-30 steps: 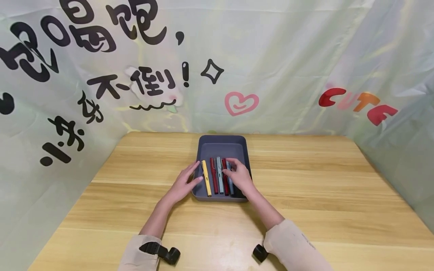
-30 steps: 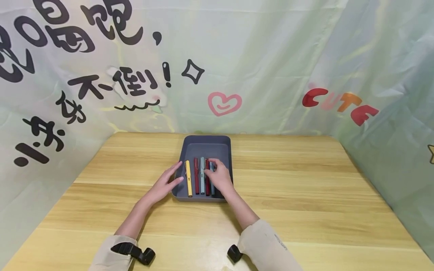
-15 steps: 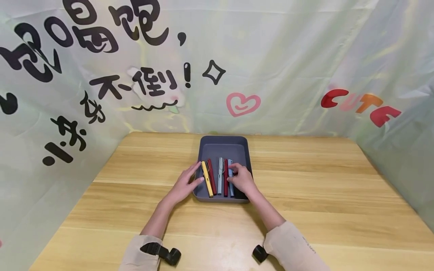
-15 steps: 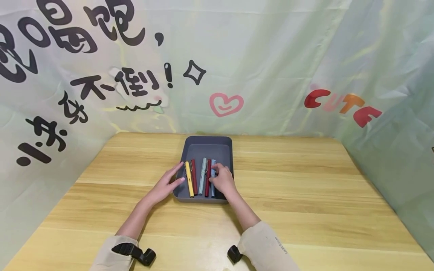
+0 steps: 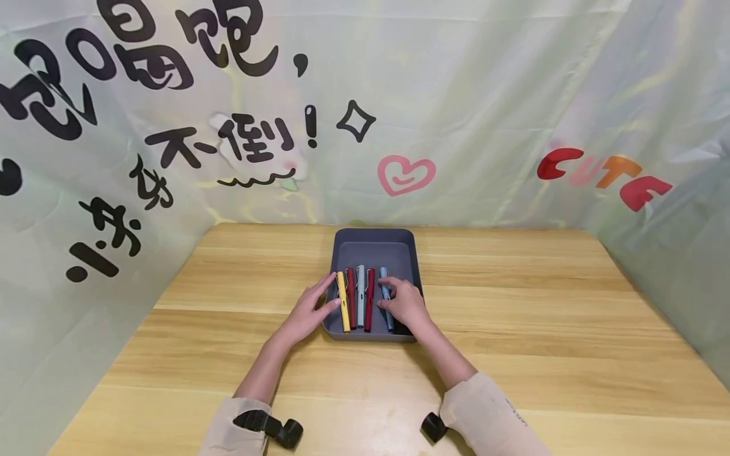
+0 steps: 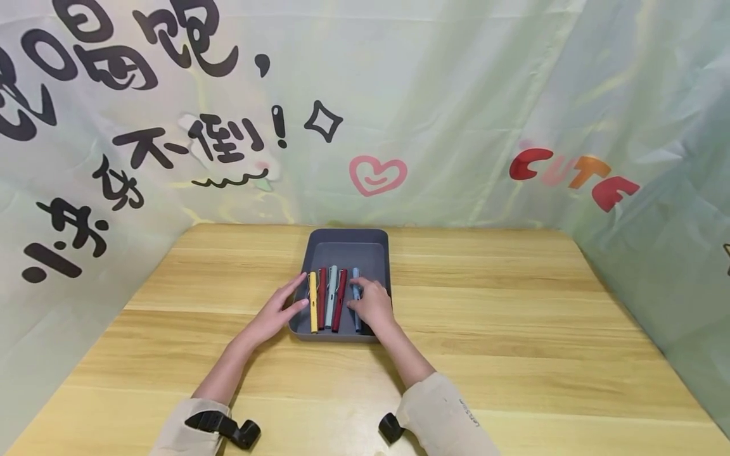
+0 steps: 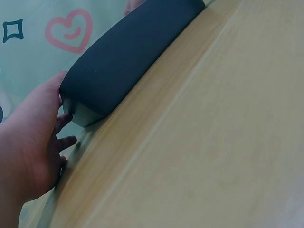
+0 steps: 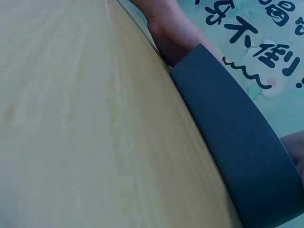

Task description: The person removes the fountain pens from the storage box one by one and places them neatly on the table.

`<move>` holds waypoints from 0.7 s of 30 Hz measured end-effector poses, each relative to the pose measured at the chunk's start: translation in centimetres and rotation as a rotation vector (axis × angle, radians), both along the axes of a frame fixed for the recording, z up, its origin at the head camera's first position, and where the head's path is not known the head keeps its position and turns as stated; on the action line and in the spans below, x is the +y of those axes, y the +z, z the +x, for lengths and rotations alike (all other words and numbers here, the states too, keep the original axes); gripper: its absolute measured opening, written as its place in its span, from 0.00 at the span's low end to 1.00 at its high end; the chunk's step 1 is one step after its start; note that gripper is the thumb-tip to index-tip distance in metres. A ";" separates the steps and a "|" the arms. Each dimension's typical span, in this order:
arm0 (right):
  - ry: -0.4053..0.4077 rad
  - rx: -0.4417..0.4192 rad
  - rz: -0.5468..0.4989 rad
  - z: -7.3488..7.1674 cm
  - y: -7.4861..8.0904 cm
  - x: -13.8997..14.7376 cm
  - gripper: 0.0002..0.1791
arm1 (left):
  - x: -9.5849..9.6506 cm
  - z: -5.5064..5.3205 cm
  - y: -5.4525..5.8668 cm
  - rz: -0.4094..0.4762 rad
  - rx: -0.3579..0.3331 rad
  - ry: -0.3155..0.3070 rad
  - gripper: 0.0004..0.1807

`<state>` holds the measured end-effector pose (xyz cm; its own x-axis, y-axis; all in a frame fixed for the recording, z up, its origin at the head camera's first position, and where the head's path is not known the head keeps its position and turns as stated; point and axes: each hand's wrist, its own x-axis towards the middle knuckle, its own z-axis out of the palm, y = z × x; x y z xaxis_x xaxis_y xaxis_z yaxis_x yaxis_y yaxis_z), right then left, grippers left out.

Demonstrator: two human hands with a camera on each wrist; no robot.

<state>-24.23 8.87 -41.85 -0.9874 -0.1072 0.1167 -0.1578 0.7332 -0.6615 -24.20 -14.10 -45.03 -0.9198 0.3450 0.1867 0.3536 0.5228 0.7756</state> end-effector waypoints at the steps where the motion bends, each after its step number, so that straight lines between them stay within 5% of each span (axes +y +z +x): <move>1: 0.001 0.003 -0.009 0.0 0.0 0.0 0.23 | 0.0 0.0 0.0 0.001 0.001 0.000 0.35; 11: -0.016 -0.035 -0.212 -0.2 0.0 0.1 0.17 | -0.1 -0.1 0.0 0.007 0.002 -0.002 0.35; 21: -0.021 -0.220 -0.470 -0.4 -0.2 0.0 0.19 | -0.1 0.1 0.1 0.006 -0.004 -0.005 0.35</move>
<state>-24.59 8.85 -42.00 -0.9954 -0.0725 -0.0628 0.0335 0.3507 -0.9359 -24.11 -14.22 -44.96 -0.9188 0.3488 0.1848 0.3529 0.5159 0.7806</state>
